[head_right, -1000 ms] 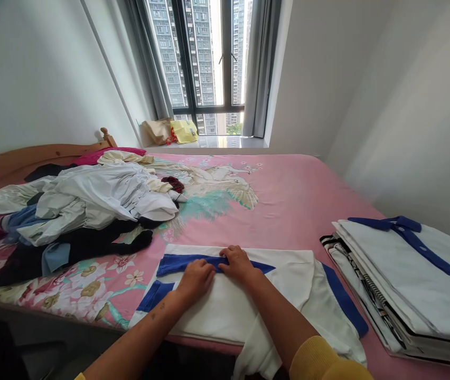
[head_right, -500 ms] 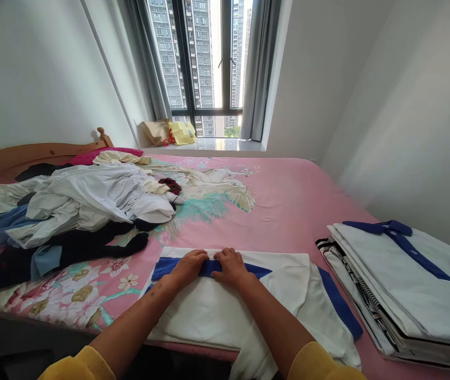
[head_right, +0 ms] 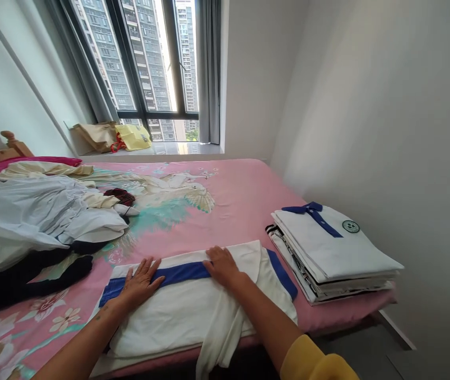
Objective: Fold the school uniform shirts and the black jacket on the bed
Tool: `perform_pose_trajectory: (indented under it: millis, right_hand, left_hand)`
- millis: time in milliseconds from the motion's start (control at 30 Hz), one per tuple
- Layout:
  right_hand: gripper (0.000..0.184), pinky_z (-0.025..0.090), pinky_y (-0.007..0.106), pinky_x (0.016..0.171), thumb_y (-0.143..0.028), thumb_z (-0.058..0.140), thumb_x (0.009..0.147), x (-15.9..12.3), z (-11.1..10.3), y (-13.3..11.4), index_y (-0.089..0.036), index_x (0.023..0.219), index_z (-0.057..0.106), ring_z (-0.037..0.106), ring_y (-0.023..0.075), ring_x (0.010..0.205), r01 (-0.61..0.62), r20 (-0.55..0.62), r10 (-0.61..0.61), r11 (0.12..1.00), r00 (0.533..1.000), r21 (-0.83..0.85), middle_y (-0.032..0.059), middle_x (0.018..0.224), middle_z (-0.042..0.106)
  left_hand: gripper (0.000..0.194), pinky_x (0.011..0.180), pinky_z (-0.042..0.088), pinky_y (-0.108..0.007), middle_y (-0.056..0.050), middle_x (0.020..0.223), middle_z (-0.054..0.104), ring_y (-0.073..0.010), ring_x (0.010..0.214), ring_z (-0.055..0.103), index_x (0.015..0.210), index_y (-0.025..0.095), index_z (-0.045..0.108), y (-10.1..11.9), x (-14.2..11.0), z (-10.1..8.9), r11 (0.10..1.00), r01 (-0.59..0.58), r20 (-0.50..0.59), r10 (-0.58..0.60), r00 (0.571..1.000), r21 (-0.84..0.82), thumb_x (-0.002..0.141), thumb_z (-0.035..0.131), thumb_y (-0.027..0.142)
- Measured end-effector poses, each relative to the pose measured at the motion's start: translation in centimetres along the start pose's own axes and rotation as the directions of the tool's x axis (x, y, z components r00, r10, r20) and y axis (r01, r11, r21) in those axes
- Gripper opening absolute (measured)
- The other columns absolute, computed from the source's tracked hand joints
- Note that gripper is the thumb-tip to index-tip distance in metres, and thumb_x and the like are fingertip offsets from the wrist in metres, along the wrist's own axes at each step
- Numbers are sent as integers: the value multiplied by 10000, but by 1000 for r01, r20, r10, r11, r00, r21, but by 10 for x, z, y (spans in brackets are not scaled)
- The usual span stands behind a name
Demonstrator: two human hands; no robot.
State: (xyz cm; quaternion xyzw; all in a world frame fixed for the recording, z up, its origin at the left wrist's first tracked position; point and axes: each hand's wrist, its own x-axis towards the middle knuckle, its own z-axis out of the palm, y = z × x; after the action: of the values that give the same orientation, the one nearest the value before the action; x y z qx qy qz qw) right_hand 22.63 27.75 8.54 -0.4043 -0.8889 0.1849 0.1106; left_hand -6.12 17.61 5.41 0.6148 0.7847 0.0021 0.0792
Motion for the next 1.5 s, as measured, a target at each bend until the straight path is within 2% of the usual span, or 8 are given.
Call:
perform_pose_trajectory:
  millis: [233, 400, 800, 967, 1067, 1233, 1367, 1500]
  right_hand:
    - [634, 8, 492, 1110, -479, 253, 915, -45, -27, 78, -87, 1413, 280, 120, 255, 1386, -409, -56, 406, 892, 912, -193, 142, 1483, 219]
    - [616, 14, 410, 1128, -520, 242, 909, -38, -23, 76, -187, 1426, 271, 128, 186, 1387, -169, -3, 172, 969, 985, -180, 62, 1484, 249]
    - [599, -59, 446, 1111, -481, 154, 931, -63, -17, 81, -167, 1431, 251, 99, 184, 1390, -243, -33, 241, 952, 970, -186, 56, 1495, 215]
    - [600, -18, 469, 1109, -456, 215, 917, -73, -2, 88, -182, 1449, 181, 69, 196, 1393, -248, 15, 253, 957, 967, -153, 34, 1515, 138]
    - [603, -37, 462, 1109, -467, 226, 911, -72, 1, 94, -197, 1448, 183, 60, 185, 1393, -253, 13, 258, 956, 966, -147, 21, 1517, 133]
    - [609, -49, 460, 1108, -481, 217, 906, -72, 3, 95, -208, 1449, 176, 39, 179, 1393, -267, 2, 271, 951, 963, -155, 12, 1520, 120]
    - [611, -29, 472, 1107, -481, 215, 904, -74, 2, 94, -211, 1450, 166, 44, 189, 1393, -275, 6, 279, 949, 960, -156, 17, 1520, 120]
    - [613, -20, 475, 1106, -485, 231, 901, -74, 1, 93, -216, 1449, 173, 48, 198, 1392, -275, 9, 280, 951, 960, -144, 24, 1518, 134]
  left_hand:
    - [725, 1089, 38, -533, -65, 1526, 142, -259, 1403, 61, 1431, 282, 236, 0, 1, -1, 1000, 10, -4, -10, 1000, 25, 809, 310, 649]
    - [726, 1089, 55, -529, -69, 1524, 155, -259, 1402, 73, 1433, 269, 231, -2, 5, 1, 999, 13, -10, -12, 1000, 50, 815, 302, 643]
    - [731, 1091, 50, -537, -70, 1530, 126, -247, 1404, 62, 1448, 233, 176, 9, 5, -9, 998, 37, 44, -40, 998, 50, 835, 293, 613]
    - [586, 1076, 191, -501, -130, 1459, 322, -282, 1358, 233, 1338, 163, 408, 51, -27, -38, 996, 28, -65, -34, 997, -83, 833, 428, 460]
    - [340, 967, 373, -346, -82, 1165, 603, -222, 1130, 504, 1071, 196, 594, 102, -90, -45, 889, -284, -307, 174, 936, -360, 845, 447, 402]
    - [287, 623, 395, -257, -13, 655, 592, -146, 634, 534, 655, 196, 591, 181, -202, 12, 615, -263, -12, 381, 925, -743, 846, 487, 383]
    - [260, 593, 370, -259, 17, 583, 500, -148, 597, 493, 637, 189, 534, 196, -226, 93, 452, 180, 151, -99, 984, -874, 706, 628, 421]
    - [540, 661, 419, -307, -14, 721, 543, -214, 715, 551, 932, 151, 564, 183, -217, 121, 301, 367, 210, -446, 870, -880, 508, 764, 419]
